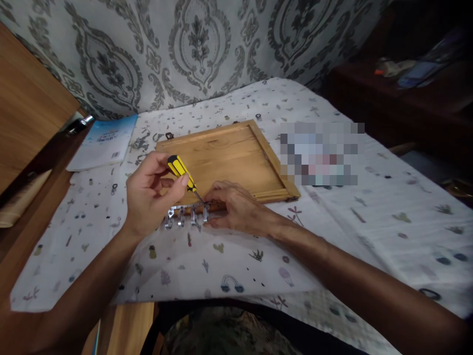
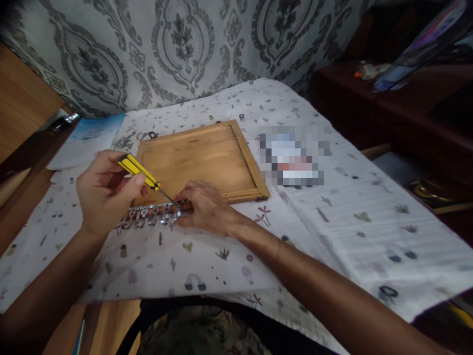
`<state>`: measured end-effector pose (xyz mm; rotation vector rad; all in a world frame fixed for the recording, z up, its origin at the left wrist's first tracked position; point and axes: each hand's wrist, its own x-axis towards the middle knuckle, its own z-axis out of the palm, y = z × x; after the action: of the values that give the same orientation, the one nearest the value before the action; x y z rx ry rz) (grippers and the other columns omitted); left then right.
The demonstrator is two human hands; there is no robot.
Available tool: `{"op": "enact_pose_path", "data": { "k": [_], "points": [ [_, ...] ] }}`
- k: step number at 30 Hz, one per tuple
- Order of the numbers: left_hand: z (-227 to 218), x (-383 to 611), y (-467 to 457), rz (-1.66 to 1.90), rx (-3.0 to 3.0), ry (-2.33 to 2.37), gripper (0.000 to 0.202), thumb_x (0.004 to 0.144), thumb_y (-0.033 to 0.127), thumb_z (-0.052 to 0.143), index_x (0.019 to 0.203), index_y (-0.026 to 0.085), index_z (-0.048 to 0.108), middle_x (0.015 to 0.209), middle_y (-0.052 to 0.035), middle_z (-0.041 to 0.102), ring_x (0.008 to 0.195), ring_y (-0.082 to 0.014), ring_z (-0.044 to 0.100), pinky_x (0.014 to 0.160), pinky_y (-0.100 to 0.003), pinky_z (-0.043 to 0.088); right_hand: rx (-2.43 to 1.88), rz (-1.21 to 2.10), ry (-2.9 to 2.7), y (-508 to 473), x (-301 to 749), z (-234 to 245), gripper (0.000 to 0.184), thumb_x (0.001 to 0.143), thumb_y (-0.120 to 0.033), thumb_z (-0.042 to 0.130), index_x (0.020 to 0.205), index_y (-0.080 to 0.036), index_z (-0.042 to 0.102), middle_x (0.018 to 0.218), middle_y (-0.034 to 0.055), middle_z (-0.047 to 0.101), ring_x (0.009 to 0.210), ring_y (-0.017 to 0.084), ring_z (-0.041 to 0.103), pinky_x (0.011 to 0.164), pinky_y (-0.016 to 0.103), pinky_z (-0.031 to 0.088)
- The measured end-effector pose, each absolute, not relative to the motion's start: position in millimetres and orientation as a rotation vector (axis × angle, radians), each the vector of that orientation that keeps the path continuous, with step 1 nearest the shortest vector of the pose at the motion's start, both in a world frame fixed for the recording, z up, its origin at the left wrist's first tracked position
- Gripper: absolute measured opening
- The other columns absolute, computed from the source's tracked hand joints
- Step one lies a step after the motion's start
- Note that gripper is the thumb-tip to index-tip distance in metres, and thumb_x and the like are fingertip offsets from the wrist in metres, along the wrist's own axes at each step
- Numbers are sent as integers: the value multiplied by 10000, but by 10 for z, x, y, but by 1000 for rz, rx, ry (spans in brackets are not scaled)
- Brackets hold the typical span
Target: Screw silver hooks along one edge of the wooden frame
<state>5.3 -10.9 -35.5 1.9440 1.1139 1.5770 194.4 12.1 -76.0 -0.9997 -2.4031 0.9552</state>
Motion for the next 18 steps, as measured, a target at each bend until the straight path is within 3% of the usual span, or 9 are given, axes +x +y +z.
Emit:
{"op": "enact_pose_path", "data": {
  "k": [5, 8, 11, 13, 18],
  "points": [
    [-306, 20, -120, 1467, 1997, 1049, 210, 775, 121, 732, 930, 219, 629, 810, 8, 689, 674, -114, 673, 500, -175, 531, -998, 935, -2407, 126, 1952, -773, 329, 719, -287, 851, 1009, -178, 741, 937, 44, 637, 917, 224, 581, 789, 320, 401],
    [-287, -1, -126, 1421, 2055, 1042, 380, 772, 86, 726, 1087, 267, 617, 868, 2, 692, 707, -125, 683, 561, -199, 565, -993, 945, -2403, 127, 1954, -780, 325, 717, -286, 852, 1004, -181, 740, 925, 38, 633, 904, 220, 579, 782, 317, 402],
    [-291, -21, -133, 1407, 2159, 1000, 535, 771, 77, 728, 1227, 316, 584, 1049, -21, 669, 775, -138, 694, 614, -234, 595, -1002, 949, -2395, 123, 1952, -778, 327, 716, -280, 852, 1007, -185, 736, 926, 35, 630, 909, 219, 578, 790, 320, 405],
    [-302, -30, -140, 1375, 2249, 971, 493, 821, 88, 683, 1253, 308, 590, 1098, -35, 655, 828, -148, 698, 647, -248, 601, -1006, 943, -2400, 120, 1951, -769, 318, 720, -278, 848, 1002, -184, 735, 925, 35, 627, 911, 221, 576, 793, 324, 406],
    [-298, -5, -160, 1404, 2386, 1094, 363, 855, 180, 708, 1197, 285, 643, 991, -10, 694, 798, -137, 675, 647, -249, 577, -992, 951, -2419, 116, 1954, -748, 304, 732, -257, 840, 1003, -172, 732, 952, 48, 638, 940, 229, 578, 810, 332, 415]
  ]
}}
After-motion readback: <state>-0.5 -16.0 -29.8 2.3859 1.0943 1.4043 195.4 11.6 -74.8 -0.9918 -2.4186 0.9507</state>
